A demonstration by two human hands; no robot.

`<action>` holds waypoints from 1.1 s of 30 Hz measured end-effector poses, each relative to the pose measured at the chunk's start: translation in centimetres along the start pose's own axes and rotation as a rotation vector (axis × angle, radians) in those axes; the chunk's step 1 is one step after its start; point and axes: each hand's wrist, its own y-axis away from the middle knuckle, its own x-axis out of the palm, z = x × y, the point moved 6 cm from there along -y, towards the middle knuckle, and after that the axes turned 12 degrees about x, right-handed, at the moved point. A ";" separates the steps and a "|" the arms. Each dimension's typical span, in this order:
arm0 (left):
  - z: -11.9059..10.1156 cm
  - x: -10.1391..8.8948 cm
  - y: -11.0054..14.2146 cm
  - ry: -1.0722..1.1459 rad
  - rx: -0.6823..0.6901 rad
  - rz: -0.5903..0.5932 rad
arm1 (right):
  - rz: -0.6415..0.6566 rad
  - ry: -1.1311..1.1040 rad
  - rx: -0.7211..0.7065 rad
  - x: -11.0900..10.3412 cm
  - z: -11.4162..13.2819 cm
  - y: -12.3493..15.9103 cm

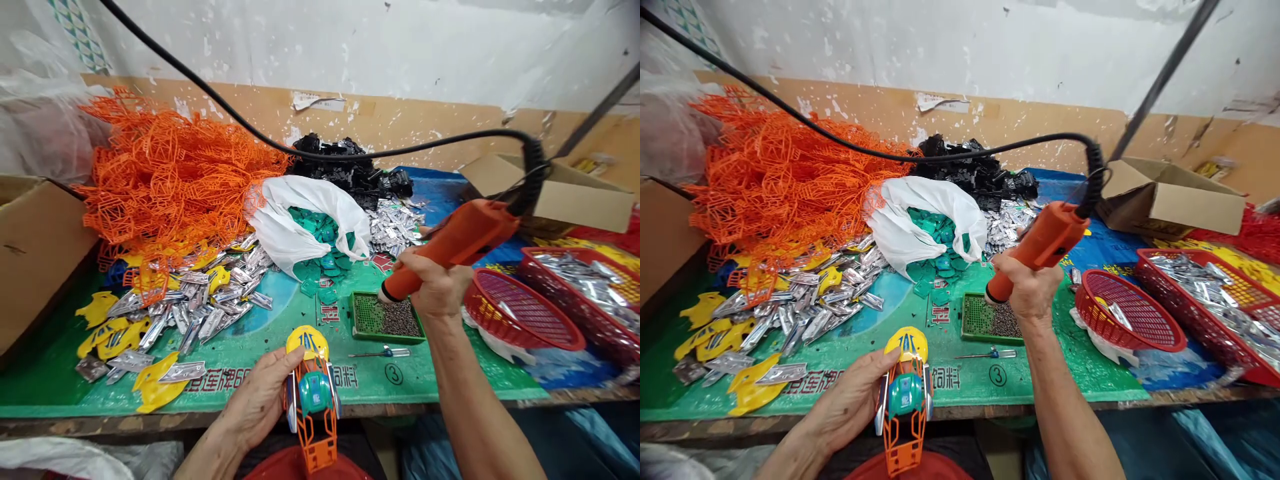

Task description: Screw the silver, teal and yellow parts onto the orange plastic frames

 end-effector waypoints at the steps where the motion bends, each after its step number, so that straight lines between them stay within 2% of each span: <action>1: 0.1 -0.2 -0.1 0.000 -0.002 -0.018 | 0.022 -0.060 0.016 0.2 0.7 0.1; 4: 0.3 -0.4 -0.4 -0.018 -0.019 -0.041 | 0.084 -0.250 0.068 0.9 3.1 1.1; 7: 0.1 0.1 -0.5 -0.001 0.004 -0.004 | 0.130 -0.323 0.118 1.6 5.0 2.9; 10: 0.0 0.5 -0.5 0.042 0.036 0.032 | 0.253 -0.363 0.186 2.7 5.9 5.2; 13: 0.1 0.6 -0.5 0.072 0.047 0.045 | 0.376 -0.427 0.235 4.0 6.0 7.3; 16: 0.0 0.5 -0.5 0.121 0.060 0.001 | 0.444 -0.446 0.267 5.2 5.8 8.6; 23: -0.2 0.8 -0.4 0.120 0.039 -0.036 | 0.477 -0.426 0.305 6.7 4.8 9.4; 33: 0.6 0.1 -0.7 0.011 0.023 -0.074 | 0.496 -0.443 0.331 6.9 4.1 9.6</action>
